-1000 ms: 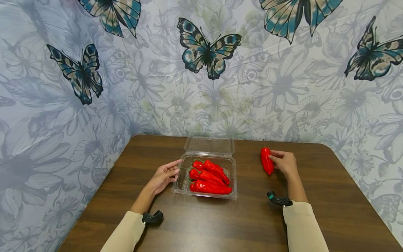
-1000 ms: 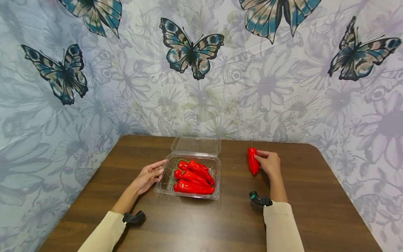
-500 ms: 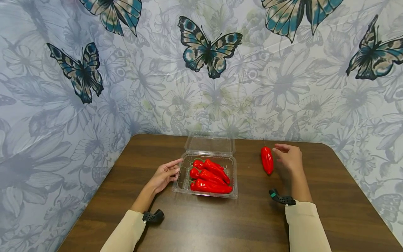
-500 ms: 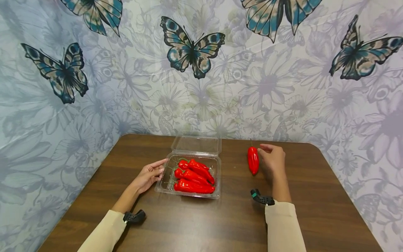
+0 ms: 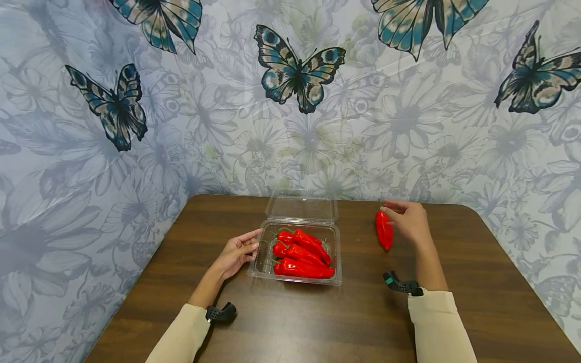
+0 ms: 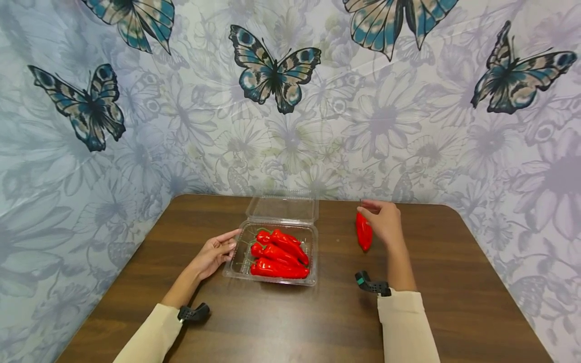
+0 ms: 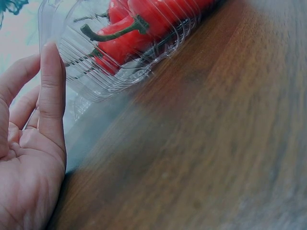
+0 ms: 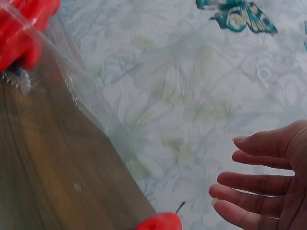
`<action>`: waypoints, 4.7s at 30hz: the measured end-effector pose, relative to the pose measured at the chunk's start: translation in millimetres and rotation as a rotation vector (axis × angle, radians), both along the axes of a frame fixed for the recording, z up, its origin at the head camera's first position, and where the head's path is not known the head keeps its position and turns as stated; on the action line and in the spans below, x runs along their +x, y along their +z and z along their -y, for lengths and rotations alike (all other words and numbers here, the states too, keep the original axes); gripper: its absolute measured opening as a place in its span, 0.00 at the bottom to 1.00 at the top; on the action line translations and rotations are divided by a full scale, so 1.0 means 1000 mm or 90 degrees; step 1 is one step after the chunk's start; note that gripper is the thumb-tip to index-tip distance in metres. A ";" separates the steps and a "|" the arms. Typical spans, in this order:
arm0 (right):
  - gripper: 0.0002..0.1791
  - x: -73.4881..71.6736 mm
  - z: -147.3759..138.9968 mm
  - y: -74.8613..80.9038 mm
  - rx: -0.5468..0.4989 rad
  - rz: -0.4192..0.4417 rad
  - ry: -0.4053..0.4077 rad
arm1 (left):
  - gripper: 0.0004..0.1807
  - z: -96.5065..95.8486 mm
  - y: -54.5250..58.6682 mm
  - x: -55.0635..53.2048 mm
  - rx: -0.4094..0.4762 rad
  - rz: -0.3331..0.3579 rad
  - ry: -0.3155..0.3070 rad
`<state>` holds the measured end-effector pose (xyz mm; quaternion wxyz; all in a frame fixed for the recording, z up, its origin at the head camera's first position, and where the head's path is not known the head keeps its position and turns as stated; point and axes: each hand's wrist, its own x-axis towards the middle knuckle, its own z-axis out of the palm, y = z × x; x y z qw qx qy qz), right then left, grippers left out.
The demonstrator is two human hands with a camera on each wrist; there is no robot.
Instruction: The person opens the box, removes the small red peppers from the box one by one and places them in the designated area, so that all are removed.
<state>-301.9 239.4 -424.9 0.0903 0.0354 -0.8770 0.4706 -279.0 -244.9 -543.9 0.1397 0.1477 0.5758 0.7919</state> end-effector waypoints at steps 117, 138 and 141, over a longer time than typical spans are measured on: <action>0.24 0.018 0.157 -0.060 0.153 -0.122 0.280 | 0.26 0.001 -0.001 -0.001 -0.014 0.006 0.015; 0.27 0.019 0.146 -0.051 0.035 -0.170 0.309 | 0.27 0.001 0.003 0.002 0.000 0.011 0.009; 0.27 0.020 0.145 -0.048 0.029 -0.171 0.308 | 0.27 0.000 0.004 0.002 0.003 0.013 0.009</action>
